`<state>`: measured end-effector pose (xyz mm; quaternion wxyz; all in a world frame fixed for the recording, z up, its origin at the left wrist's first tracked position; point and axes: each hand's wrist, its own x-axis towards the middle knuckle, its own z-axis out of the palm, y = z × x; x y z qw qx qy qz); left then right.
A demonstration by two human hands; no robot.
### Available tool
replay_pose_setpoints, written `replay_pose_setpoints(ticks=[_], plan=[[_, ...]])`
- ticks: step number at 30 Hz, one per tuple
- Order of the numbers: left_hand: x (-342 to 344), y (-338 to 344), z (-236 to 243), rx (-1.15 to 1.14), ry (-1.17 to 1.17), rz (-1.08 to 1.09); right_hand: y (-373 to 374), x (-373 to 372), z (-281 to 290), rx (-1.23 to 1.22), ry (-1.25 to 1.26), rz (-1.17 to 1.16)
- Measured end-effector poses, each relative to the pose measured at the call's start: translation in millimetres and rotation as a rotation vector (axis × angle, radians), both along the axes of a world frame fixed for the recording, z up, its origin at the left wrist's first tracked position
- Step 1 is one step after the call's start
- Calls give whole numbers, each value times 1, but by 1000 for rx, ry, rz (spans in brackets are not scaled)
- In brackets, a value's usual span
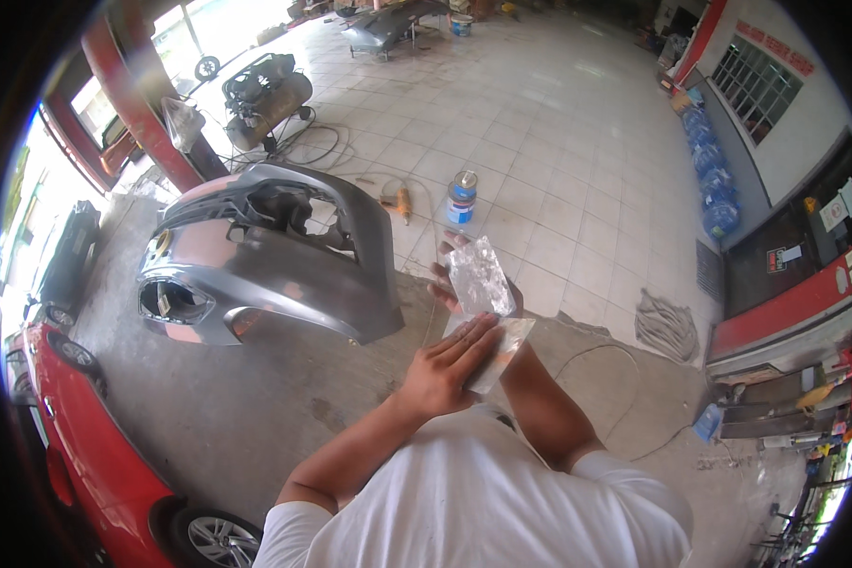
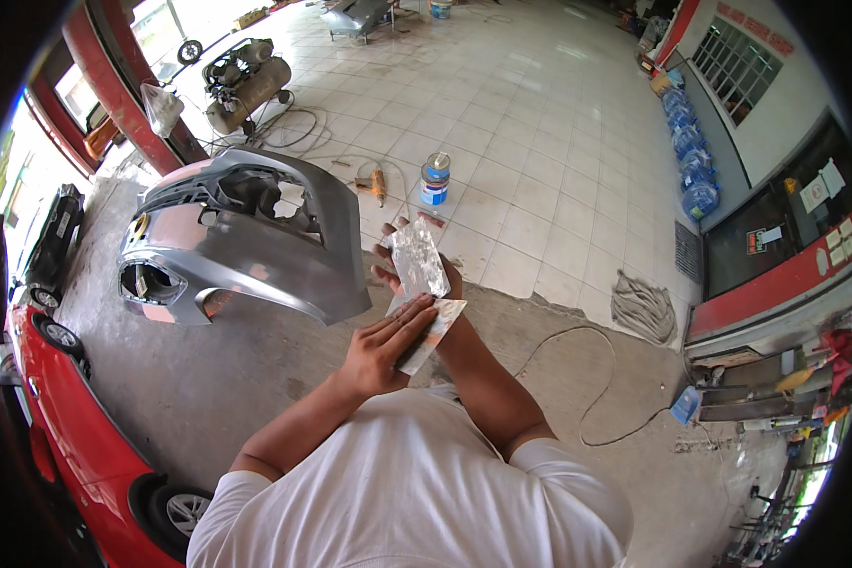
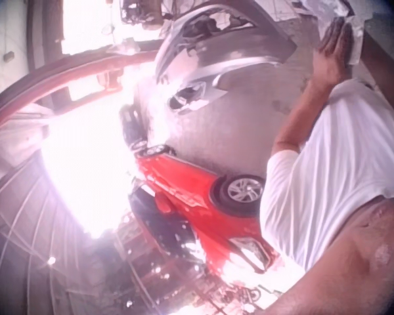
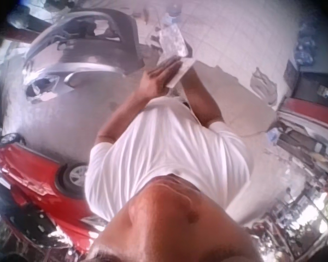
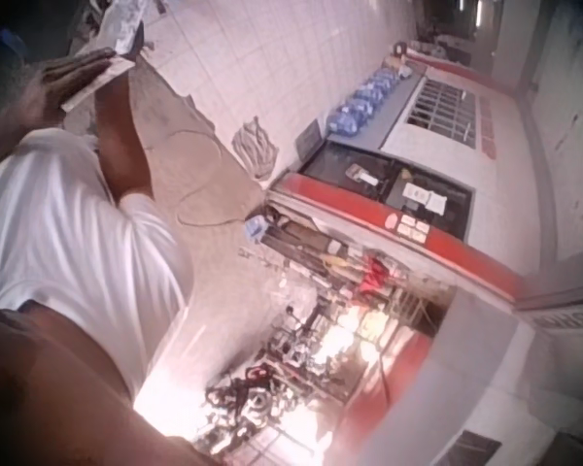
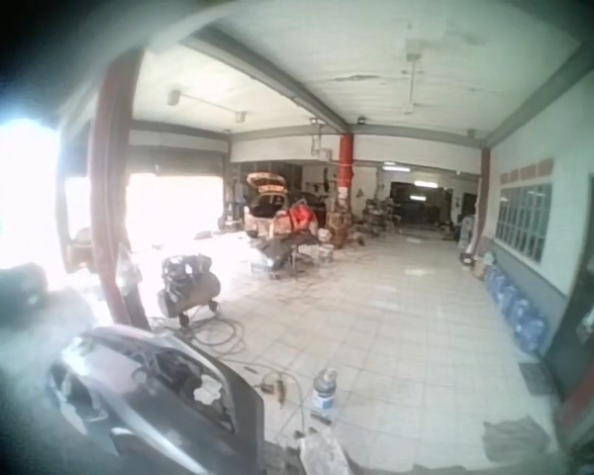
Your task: The person applies a beige body filler to a red car hood using a metal spreader, smoothing it over a taped-off area. They then mix additional filler on the spreader and apply it to a detached grey bumper before returning to the hood to continue smoothing the filler.
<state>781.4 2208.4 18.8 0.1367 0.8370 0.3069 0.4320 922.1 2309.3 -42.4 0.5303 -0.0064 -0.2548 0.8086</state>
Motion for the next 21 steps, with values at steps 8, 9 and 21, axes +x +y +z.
replay_pose_setpoints(ticks=[8, 9, 21], plan=[[3, 7, -5, -140, -252, 182, -48, -32, 43, 180, -317, -389], [4, 8, -5, -144, -293, 182, -50, -32, 39, 169, -317, -399], [5, 28, -18, -295, -453, 412, -62, -35, 16, 332, -721, -481]])
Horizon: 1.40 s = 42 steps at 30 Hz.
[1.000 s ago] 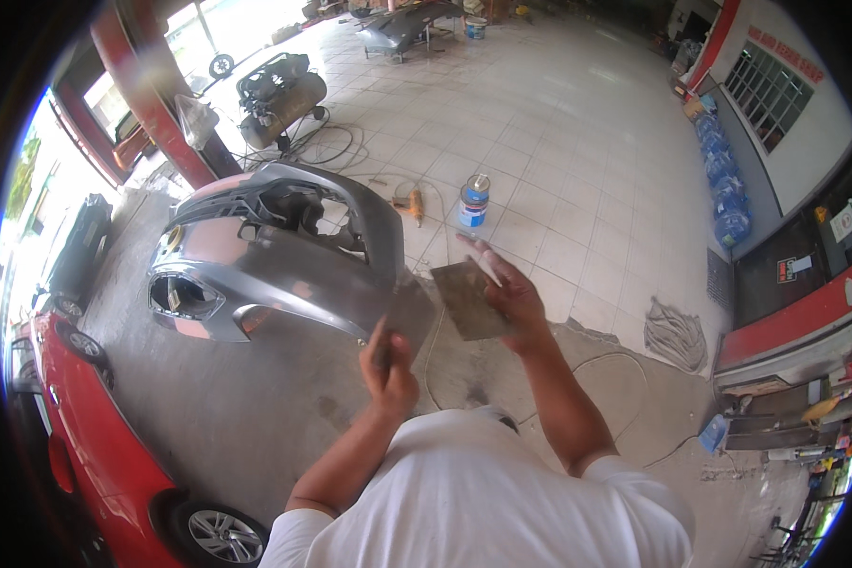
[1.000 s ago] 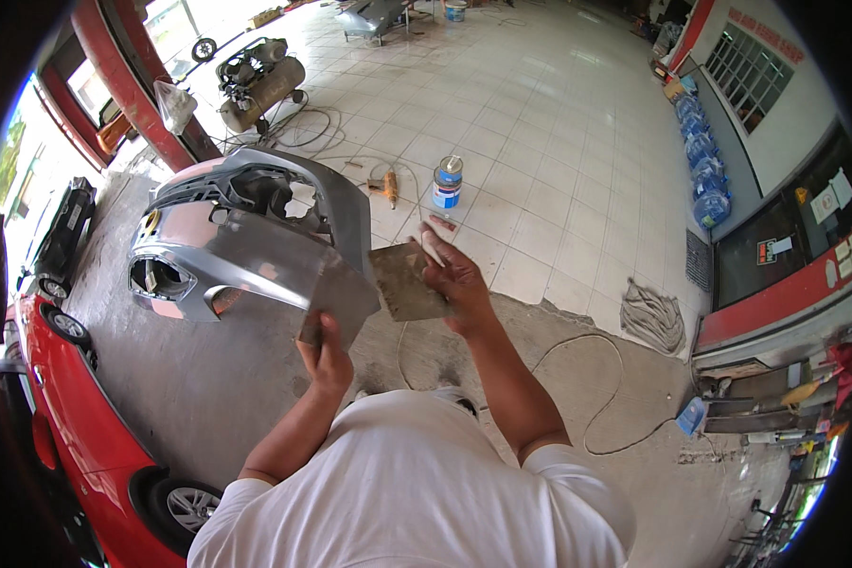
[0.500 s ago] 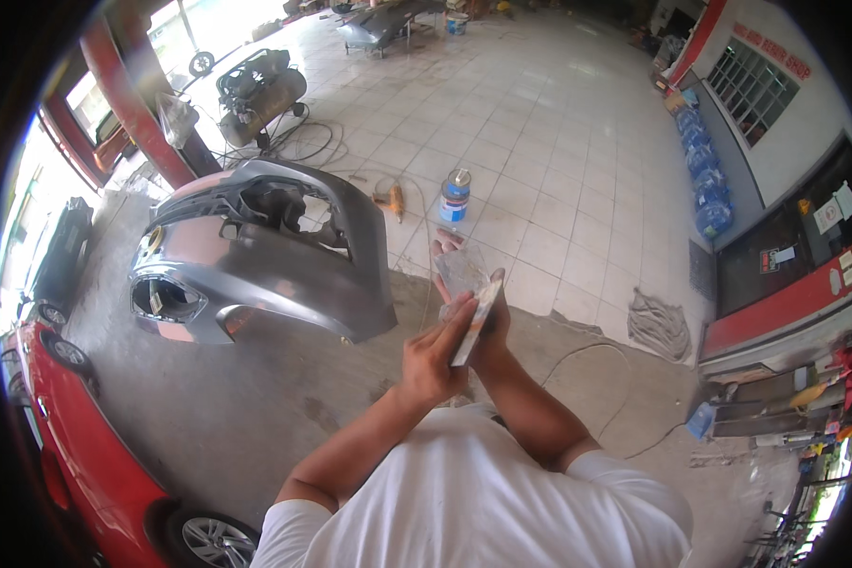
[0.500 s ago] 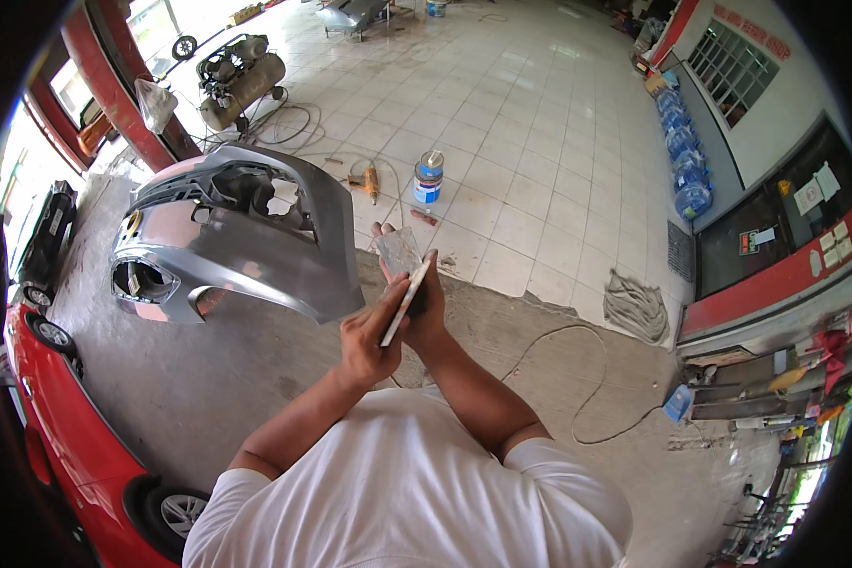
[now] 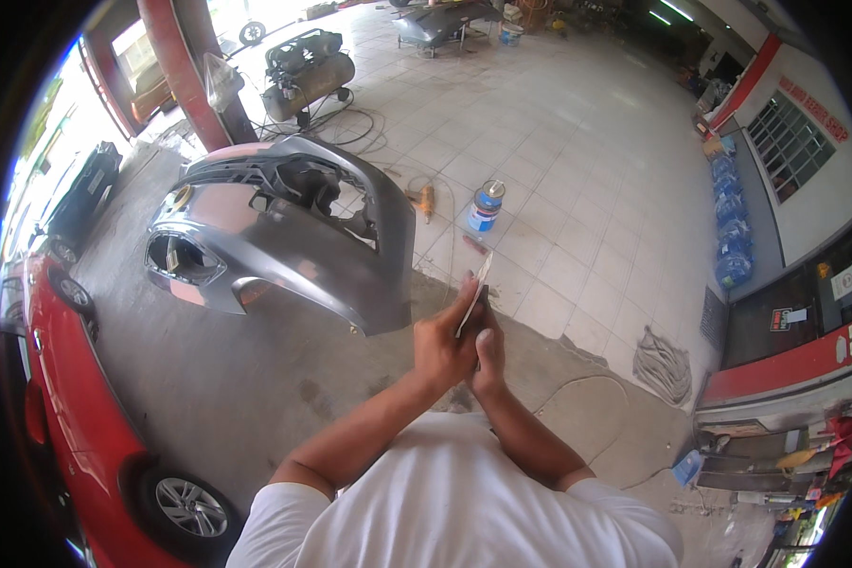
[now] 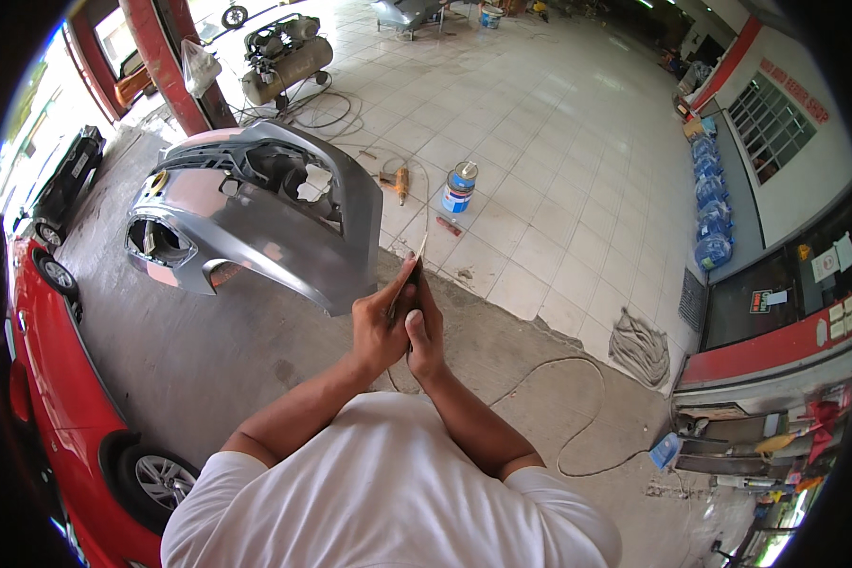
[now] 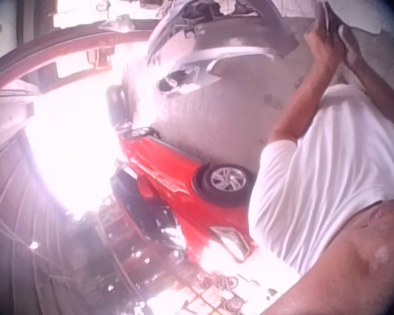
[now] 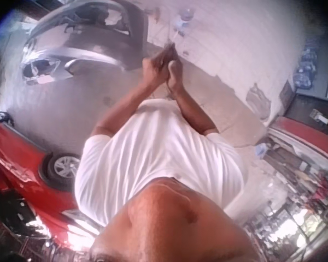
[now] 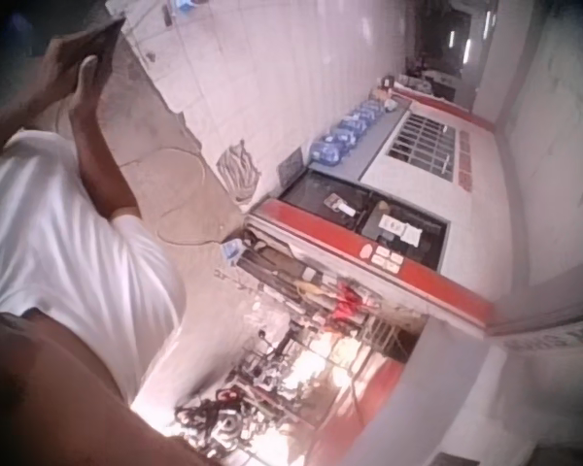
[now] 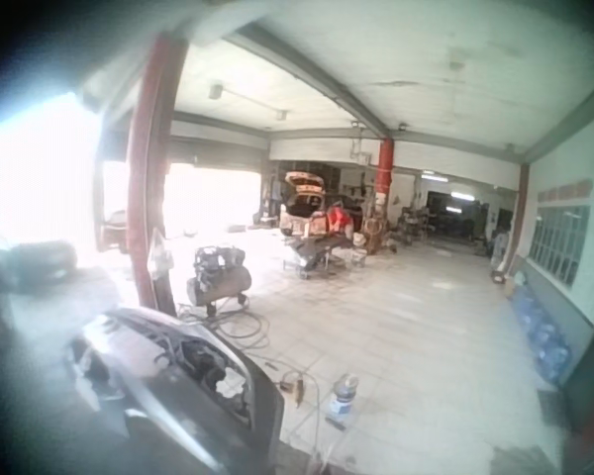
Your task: The person applies a beige body filler to a red car hood using a metal spreader, smoothing it over a taped-off area. They then mix additional filler on the spreader and apply it to a detached grey bumper before returning to the hood to continue smoothing the filler.
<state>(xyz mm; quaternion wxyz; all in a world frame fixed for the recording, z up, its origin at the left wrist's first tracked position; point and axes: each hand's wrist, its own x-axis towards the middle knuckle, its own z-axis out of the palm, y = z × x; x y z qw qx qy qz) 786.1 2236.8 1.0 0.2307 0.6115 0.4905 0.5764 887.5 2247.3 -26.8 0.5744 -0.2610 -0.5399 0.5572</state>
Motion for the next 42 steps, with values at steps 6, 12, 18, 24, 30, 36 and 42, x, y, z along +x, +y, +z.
replay_pose_setpoints(ticks=[6, 12, 18, 24, 30, 36, 42], plan=[[-13, 21, -47, -292, 61, 153, -7, 40, -8, -278, -318, 122], [-45, 93, -130, -478, -938, 506, -29, 102, -74, -494, -309, -435], [5, 91, -168, -1294, -1122, -442, -46, 99, -2, 746, -560, -364], [65, 41, -119, -1586, -701, -710, 5, 184, -126, -89, -993, -551], [93, 39, -141, -1272, -434, -214, -26, 239, -152, -540, -833, -467], [121, 52, -146, -979, -161, -157, -4, 204, -133, -874, 40, -242], [71, 93, -157, -698, 295, 40, 51, 226, -128, -910, -171, -332]])
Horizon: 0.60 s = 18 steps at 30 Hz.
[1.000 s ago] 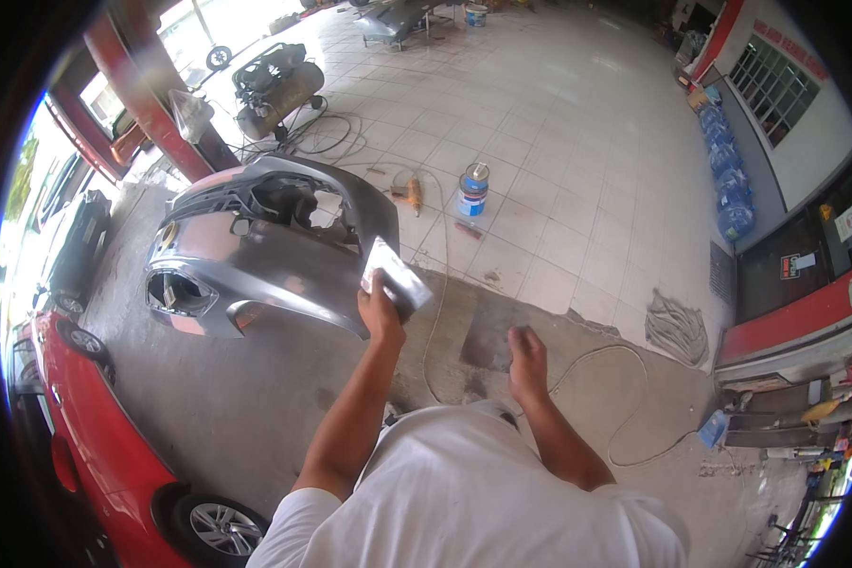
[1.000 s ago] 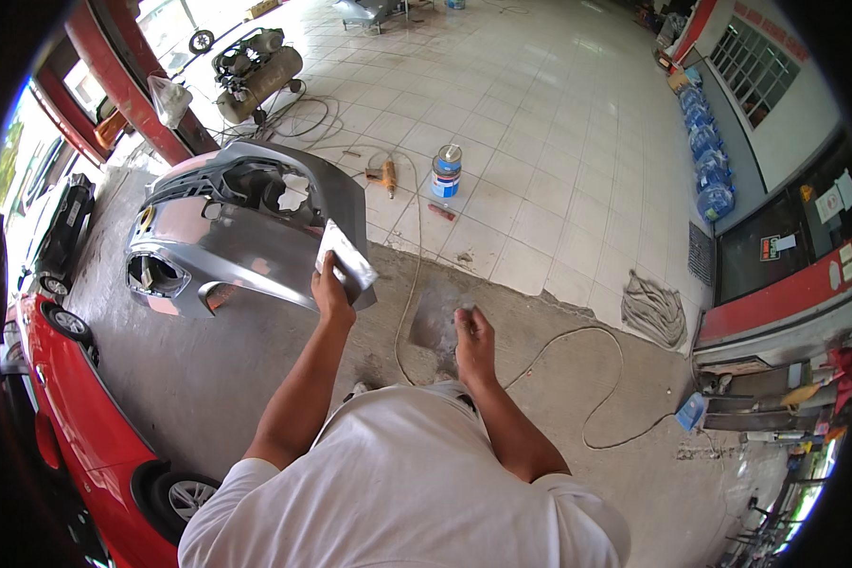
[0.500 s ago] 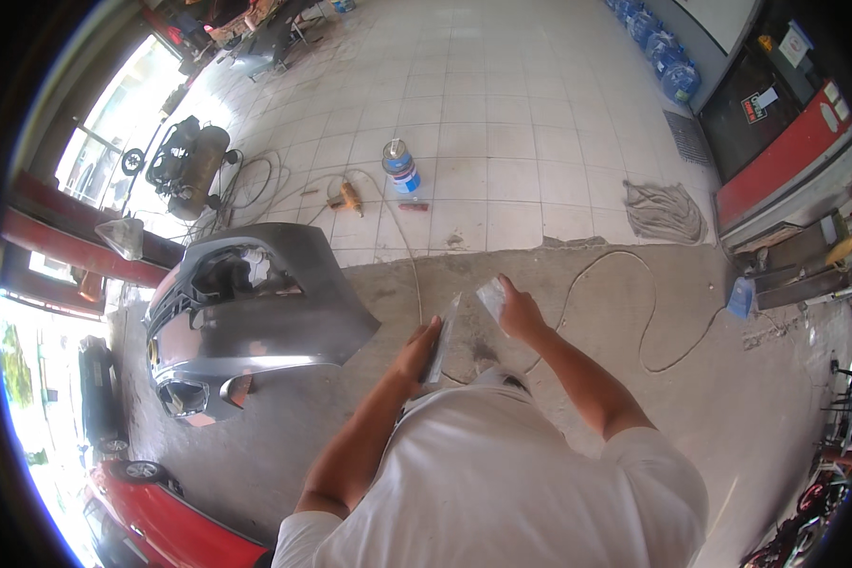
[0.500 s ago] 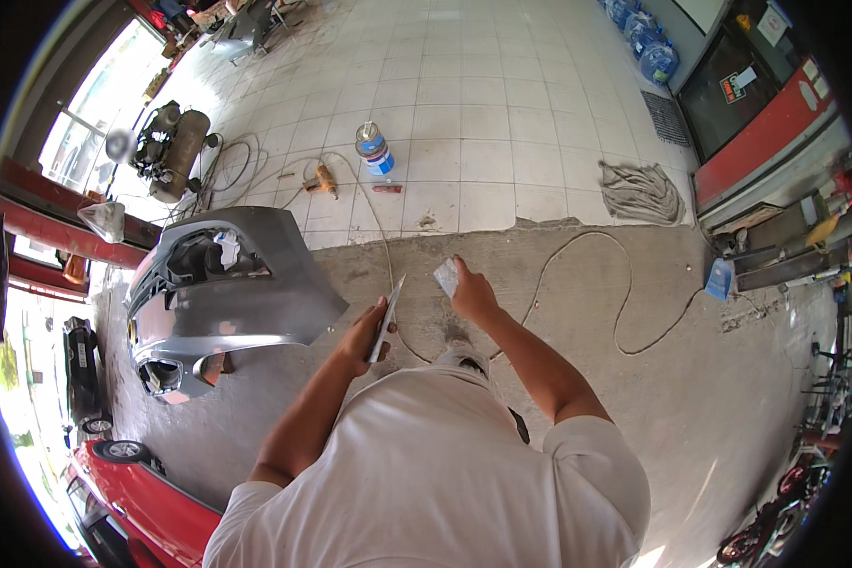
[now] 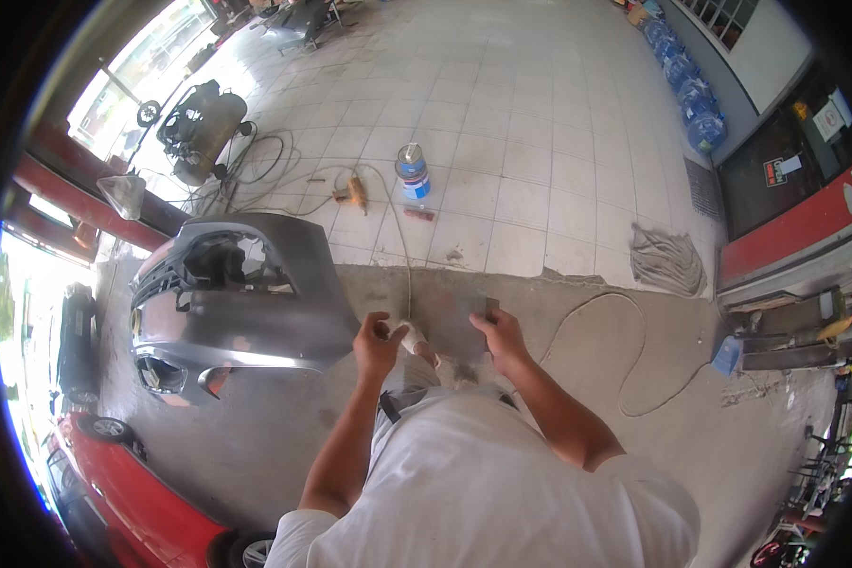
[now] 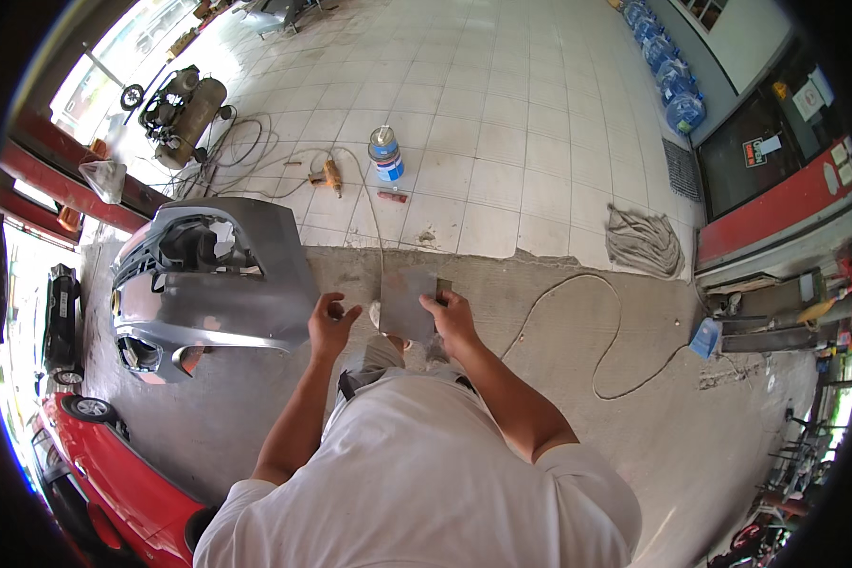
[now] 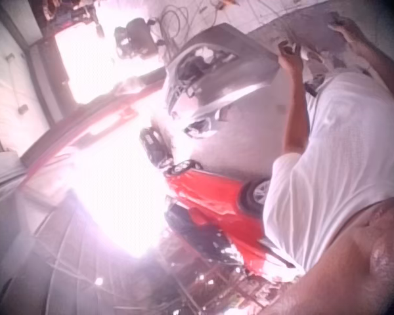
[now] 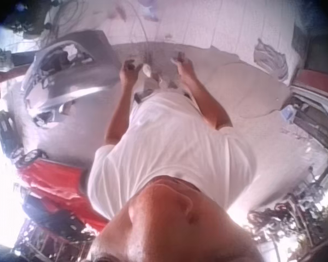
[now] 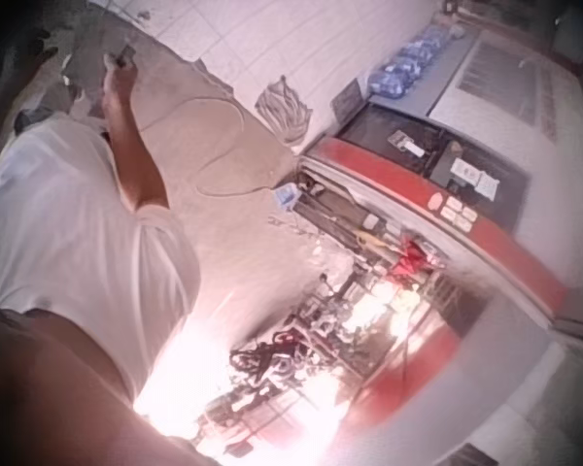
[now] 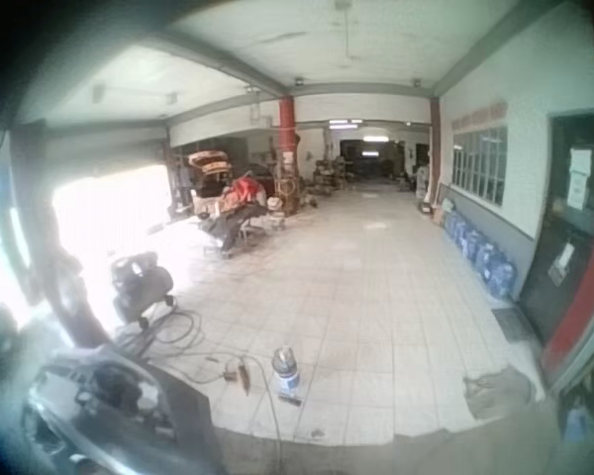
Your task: The person applies a beige body filler to a red car hood using a metal spreader, smoothing it over a taped-off area. They then mix additional filler on the spreader and apply it to a detached grey bumper before returning to the hood to continue smoothing the filler.
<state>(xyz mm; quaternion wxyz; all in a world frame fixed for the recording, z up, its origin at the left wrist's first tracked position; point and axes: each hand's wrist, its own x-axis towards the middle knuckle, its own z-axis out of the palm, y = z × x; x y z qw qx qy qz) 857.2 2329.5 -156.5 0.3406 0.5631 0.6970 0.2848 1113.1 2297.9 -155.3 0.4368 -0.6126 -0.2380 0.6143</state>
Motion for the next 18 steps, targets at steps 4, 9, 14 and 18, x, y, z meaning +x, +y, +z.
replay_pose_setpoints(ticks=[4, 9, 14, 18], plan=[[-86, 8, -86, -43, 157, 77, 40, 27, 3, -16, 150, -241], [-186, -75, -226, -341, 479, -40, 119, 46, -21, -52, 12, -253], [-147, -59, -201, -597, 173, -78, 244, 27, -8, -100, -77, -155], [-96, 55, -165, -951, -254, -15, 339, 0, 1, 15, -98, -19]])
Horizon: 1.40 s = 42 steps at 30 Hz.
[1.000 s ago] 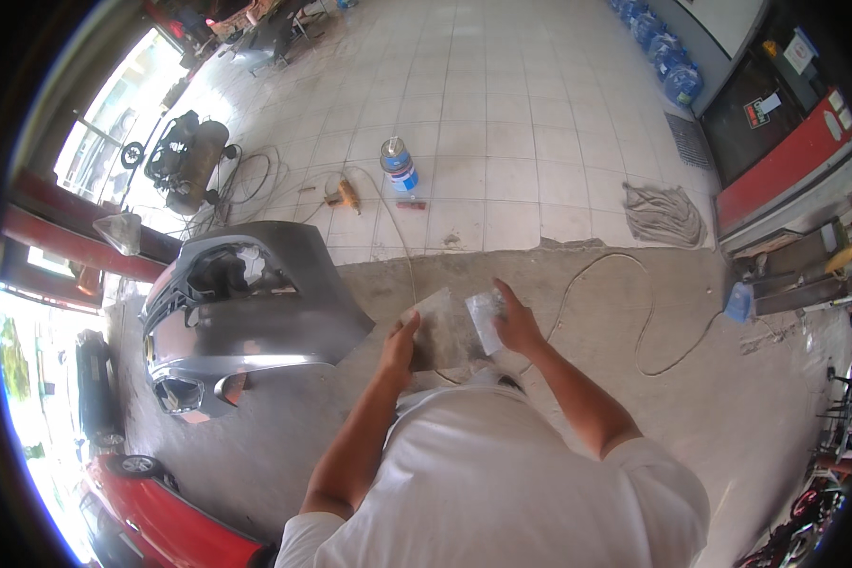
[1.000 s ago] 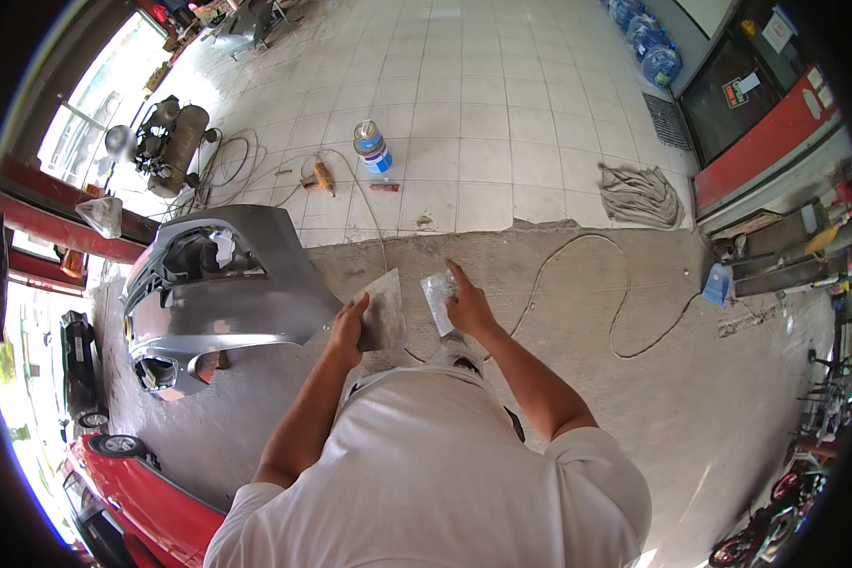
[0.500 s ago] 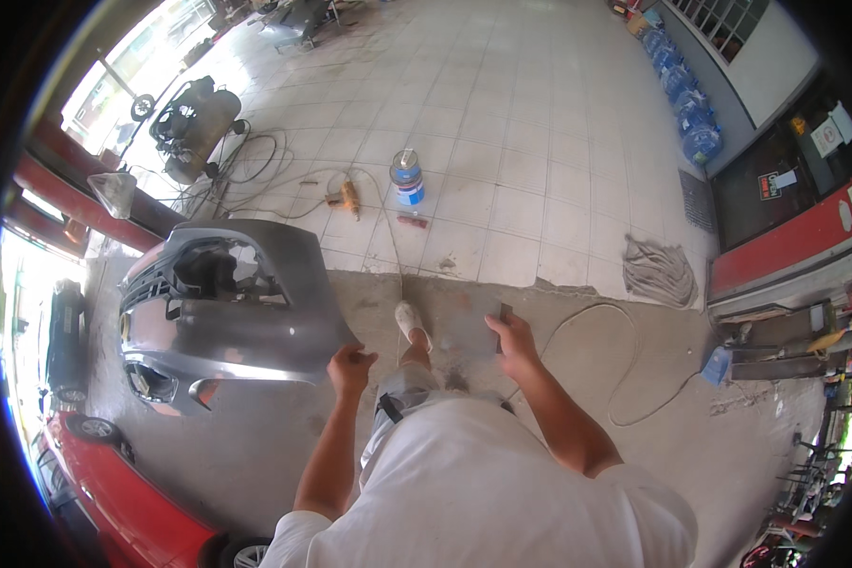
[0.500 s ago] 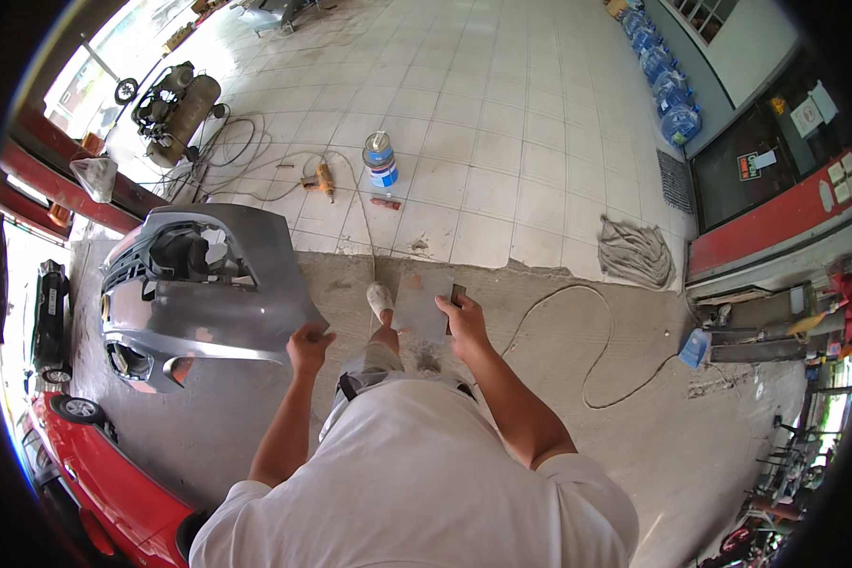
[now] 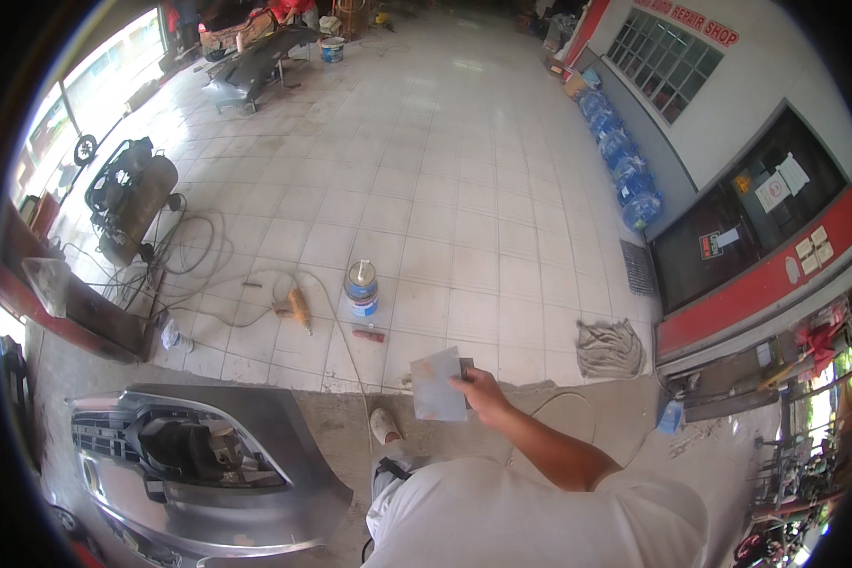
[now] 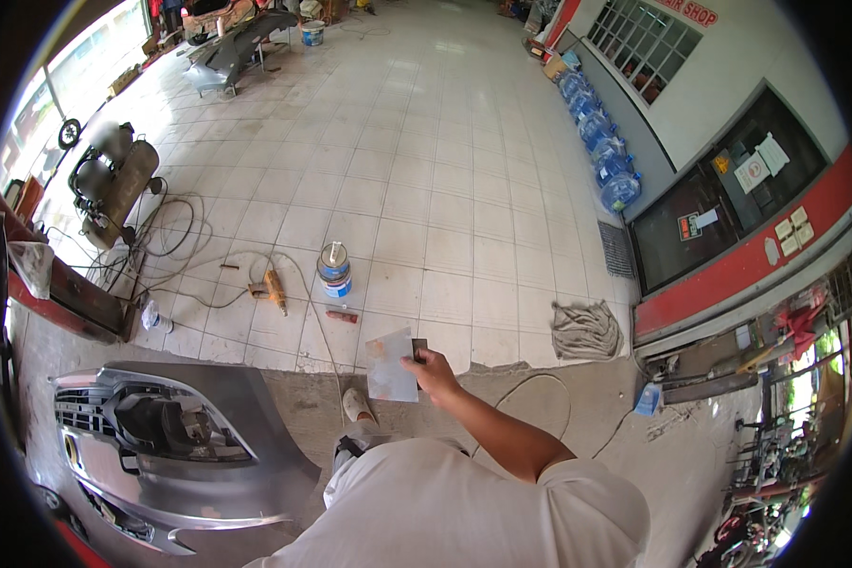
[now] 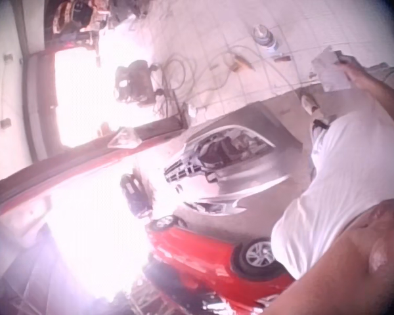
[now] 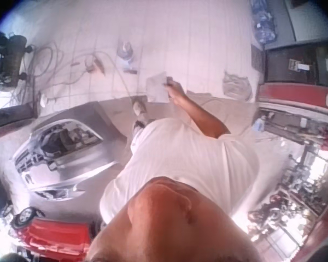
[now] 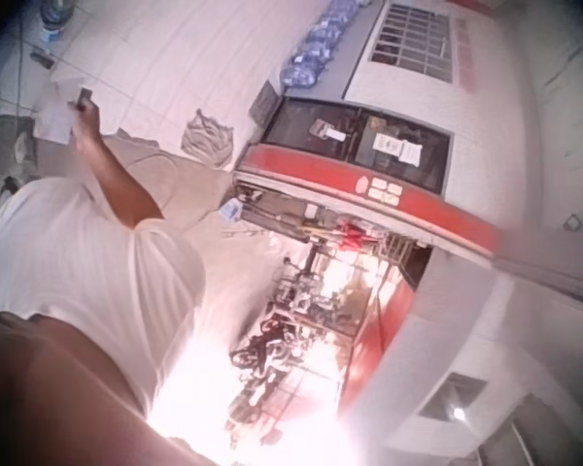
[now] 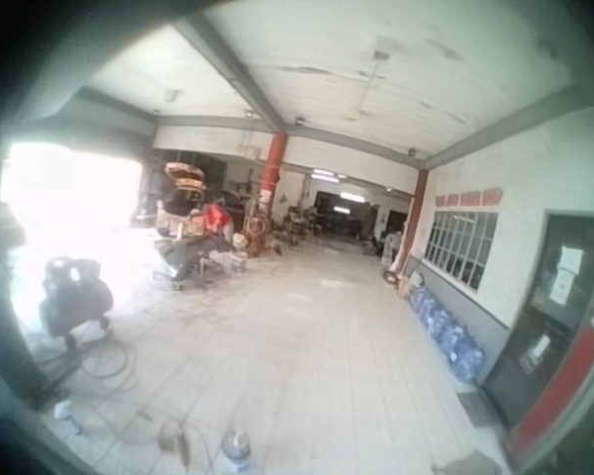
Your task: The person applies a beige body filler to a red car hood using a metal spreader, smoothing it over a taped-off area. They then mix additional filler on the spreader and apply it to a detached grey bumper before returning to the hood to continue smoothing the filler.
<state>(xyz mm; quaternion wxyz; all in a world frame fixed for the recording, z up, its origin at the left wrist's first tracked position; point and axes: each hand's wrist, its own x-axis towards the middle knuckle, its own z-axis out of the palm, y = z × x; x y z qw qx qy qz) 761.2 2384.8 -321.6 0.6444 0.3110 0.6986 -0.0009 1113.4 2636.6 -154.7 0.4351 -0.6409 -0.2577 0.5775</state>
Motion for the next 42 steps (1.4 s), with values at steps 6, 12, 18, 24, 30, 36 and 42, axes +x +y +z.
replay_pose_setpoints(ticks=[6, 12, 18, 24, 30, 36, 42], plan=[[-49, 149, 54, -87, -277, 387, 94, -13, 15, 178, -460, 245], [-29, 361, 101, 756, 257, 168, 180, -15, -17, 127, -335, 285], [75, 491, 54, 324, -507, 491, 289, 0, -41, 22, -144, 415], [230, 548, 11, 152, -807, 685, 392, 46, -135, 23, -295, 705], [272, 581, -108, 296, -913, 1381, 555, 71, -251, 260, -321, 633], [263, 669, -308, 495, -764, 1236, 567, 64, -463, 335, -269, 948], [214, 719, -377, 646, -552, 1648, 649, 24, -496, 1079, -754, 1401]])
